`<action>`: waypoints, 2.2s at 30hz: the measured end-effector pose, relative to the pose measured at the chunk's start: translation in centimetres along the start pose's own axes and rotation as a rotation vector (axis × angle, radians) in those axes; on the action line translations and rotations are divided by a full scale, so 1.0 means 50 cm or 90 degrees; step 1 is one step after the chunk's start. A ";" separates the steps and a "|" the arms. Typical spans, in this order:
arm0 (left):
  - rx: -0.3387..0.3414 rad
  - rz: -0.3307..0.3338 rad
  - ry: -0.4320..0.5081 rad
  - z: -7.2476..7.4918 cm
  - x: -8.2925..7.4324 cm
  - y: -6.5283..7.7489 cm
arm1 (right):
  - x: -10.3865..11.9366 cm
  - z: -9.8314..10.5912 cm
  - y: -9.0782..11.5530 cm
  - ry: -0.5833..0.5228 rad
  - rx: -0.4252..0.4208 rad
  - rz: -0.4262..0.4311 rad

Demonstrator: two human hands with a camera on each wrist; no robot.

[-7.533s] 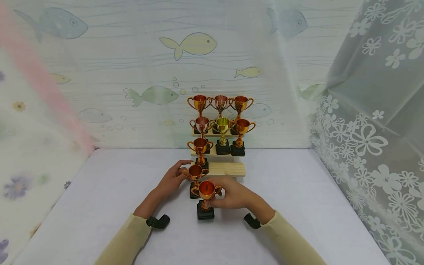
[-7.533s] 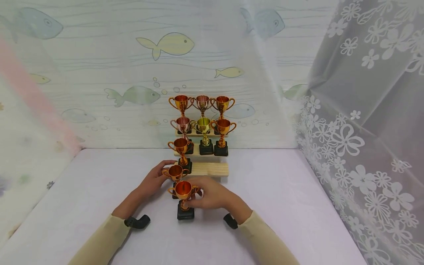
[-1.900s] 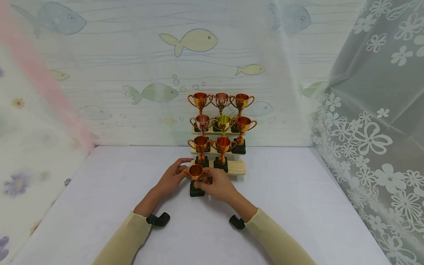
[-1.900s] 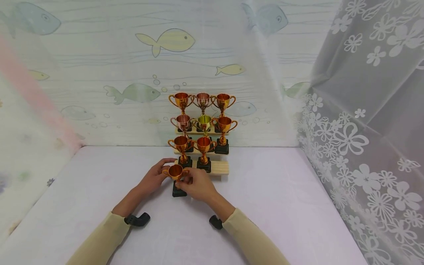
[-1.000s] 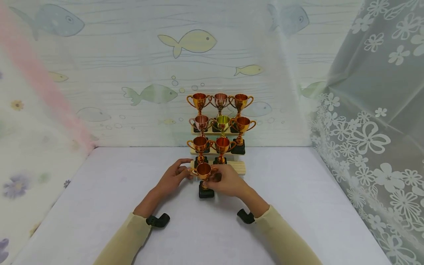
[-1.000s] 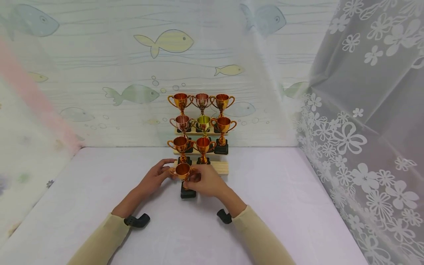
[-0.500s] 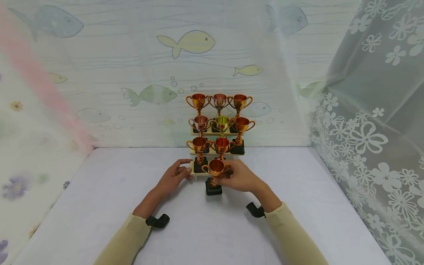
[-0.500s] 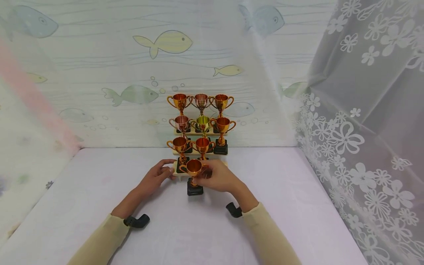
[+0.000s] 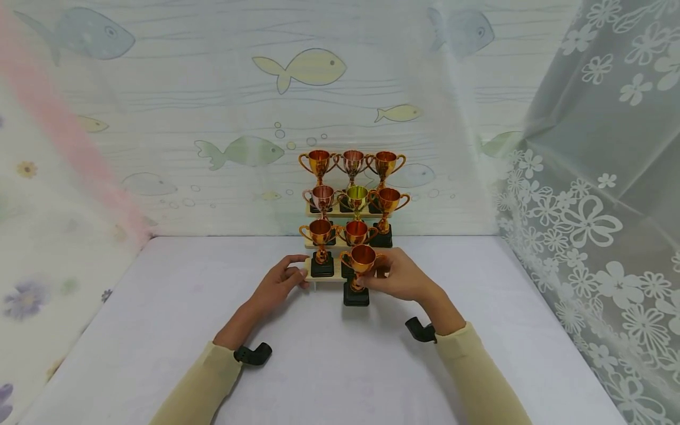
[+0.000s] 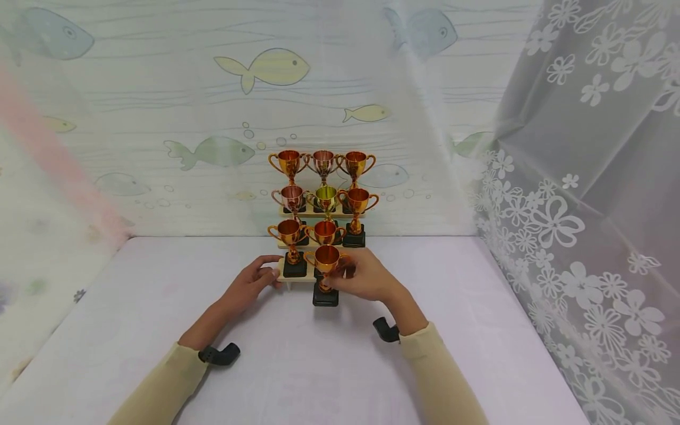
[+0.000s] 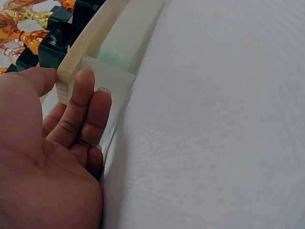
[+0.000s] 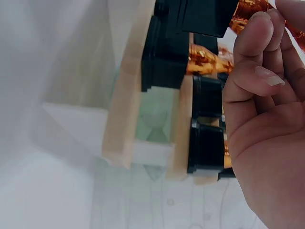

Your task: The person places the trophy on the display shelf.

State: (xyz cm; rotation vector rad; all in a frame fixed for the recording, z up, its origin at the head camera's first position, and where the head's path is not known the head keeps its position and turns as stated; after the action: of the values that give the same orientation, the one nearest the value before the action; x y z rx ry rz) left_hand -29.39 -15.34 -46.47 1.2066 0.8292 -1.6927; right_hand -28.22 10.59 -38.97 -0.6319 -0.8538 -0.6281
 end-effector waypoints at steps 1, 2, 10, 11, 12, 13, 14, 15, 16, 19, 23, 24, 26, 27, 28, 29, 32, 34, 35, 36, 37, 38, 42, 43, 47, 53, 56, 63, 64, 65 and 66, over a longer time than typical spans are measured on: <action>0.000 0.000 -0.002 0.000 0.000 0.000 | 0.001 0.004 0.002 -0.002 -0.005 -0.006; 0.000 0.000 -0.004 0.000 0.000 0.000 | 0.001 0.008 0.003 -0.002 -0.010 -0.014; 0.000 -0.007 -0.010 0.002 0.002 -0.004 | -0.002 0.043 0.015 0.014 -0.048 -0.041; 0.000 -0.008 -0.009 0.002 0.002 -0.004 | -0.004 0.048 0.017 0.016 -0.053 -0.045; 0.001 -0.010 -0.008 0.002 0.002 -0.005 | -0.006 0.052 0.019 0.017 -0.058 -0.047; 0.000 -0.010 -0.007 0.002 0.003 -0.005 | -0.007 0.056 0.020 0.021 -0.060 -0.047; 0.000 -0.011 -0.007 0.002 0.003 -0.005 | -0.008 0.060 0.022 0.024 -0.064 -0.047; 0.000 -0.012 -0.006 0.002 0.004 -0.006 | -0.008 0.063 0.023 0.028 -0.067 -0.043; -0.001 -0.010 -0.005 0.002 0.005 -0.007 | -0.007 0.066 0.024 0.030 -0.069 -0.037; -0.004 -0.012 -0.006 0.002 0.016 -0.010 | -0.008 0.074 0.027 0.037 -0.078 -0.025; -0.002 -0.008 -0.010 0.003 0.013 -0.009 | -0.016 0.085 0.032 0.046 -0.100 -0.043; 0.000 -0.007 -0.013 0.003 0.011 -0.008 | -0.018 0.087 0.032 0.048 -0.104 -0.047; 0.004 0.000 -0.013 0.002 0.001 -0.005 | -0.022 0.090 0.032 0.052 -0.111 -0.057; 0.004 0.002 -0.014 0.002 0.001 -0.005 | -0.024 0.091 0.033 0.051 -0.114 -0.061; 0.005 0.003 -0.013 0.002 0.001 -0.005 | -0.026 0.092 0.032 0.054 -0.116 -0.063; 0.005 0.004 -0.013 0.002 0.002 -0.005 | -0.029 0.093 0.031 0.058 -0.118 -0.066; 0.007 0.004 -0.008 0.002 0.004 -0.006 | -0.028 0.095 0.031 0.064 -0.125 -0.075; 0.008 0.003 -0.007 0.003 0.006 -0.006 | -0.013 0.095 0.031 0.068 -0.127 -0.077; 0.007 0.003 -0.007 0.003 0.008 -0.007 | -0.007 0.095 0.032 0.069 -0.131 -0.080; 0.007 0.003 -0.007 0.003 0.009 -0.007 | 0.001 0.095 0.032 0.070 -0.135 -0.084; 0.007 0.003 -0.007 0.004 0.010 -0.007 | 0.008 0.095 0.033 0.073 -0.138 -0.089; 0.007 0.004 -0.007 0.004 0.011 -0.008 | 0.016 0.095 0.034 0.076 -0.140 -0.093; 0.006 0.004 -0.005 0.003 0.012 -0.008 | 0.026 0.095 0.035 0.088 -0.151 -0.107; 0.005 0.005 -0.004 0.003 0.012 -0.008 | 0.027 0.095 0.035 0.089 -0.153 -0.107; 0.004 0.005 -0.004 0.003 0.011 -0.008 | 0.022 0.095 0.034 0.080 -0.161 -0.096; 0.006 0.006 0.001 0.002 0.010 -0.006 | 0.008 0.094 0.032 0.056 -0.165 -0.079; 0.005 0.008 0.003 0.001 0.007 -0.003 | 0.001 0.091 0.031 0.049 -0.160 -0.087; 0.003 0.007 -0.009 0.000 0.002 0.001 | 0.000 0.089 0.033 0.054 -0.155 -0.110; 0.003 0.007 -0.009 0.000 0.004 0.000 | -0.001 0.089 0.033 0.053 -0.157 -0.113; 0.003 0.007 -0.009 0.000 0.006 0.000 | -0.002 0.089 0.032 0.055 -0.156 -0.113; 0.003 0.007 -0.008 0.001 0.008 0.000 | -0.003 0.089 0.032 0.054 -0.155 -0.111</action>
State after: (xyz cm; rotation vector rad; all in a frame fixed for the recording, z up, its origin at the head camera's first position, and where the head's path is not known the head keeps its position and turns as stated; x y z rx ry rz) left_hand -29.47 -15.47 -46.83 1.1999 0.8101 -1.6923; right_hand -29.28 14.87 -37.24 -0.7498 -0.7643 -0.9195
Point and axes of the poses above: each hand's wrist, its own y-axis away from the middle knuckle, its own z-axis out of the back of the hand, x = y × z, the point moved 6 cm from there along -y, towards the middle knuckle, and after that the axes turned 3 degrees about x, right-handed, at the moved point
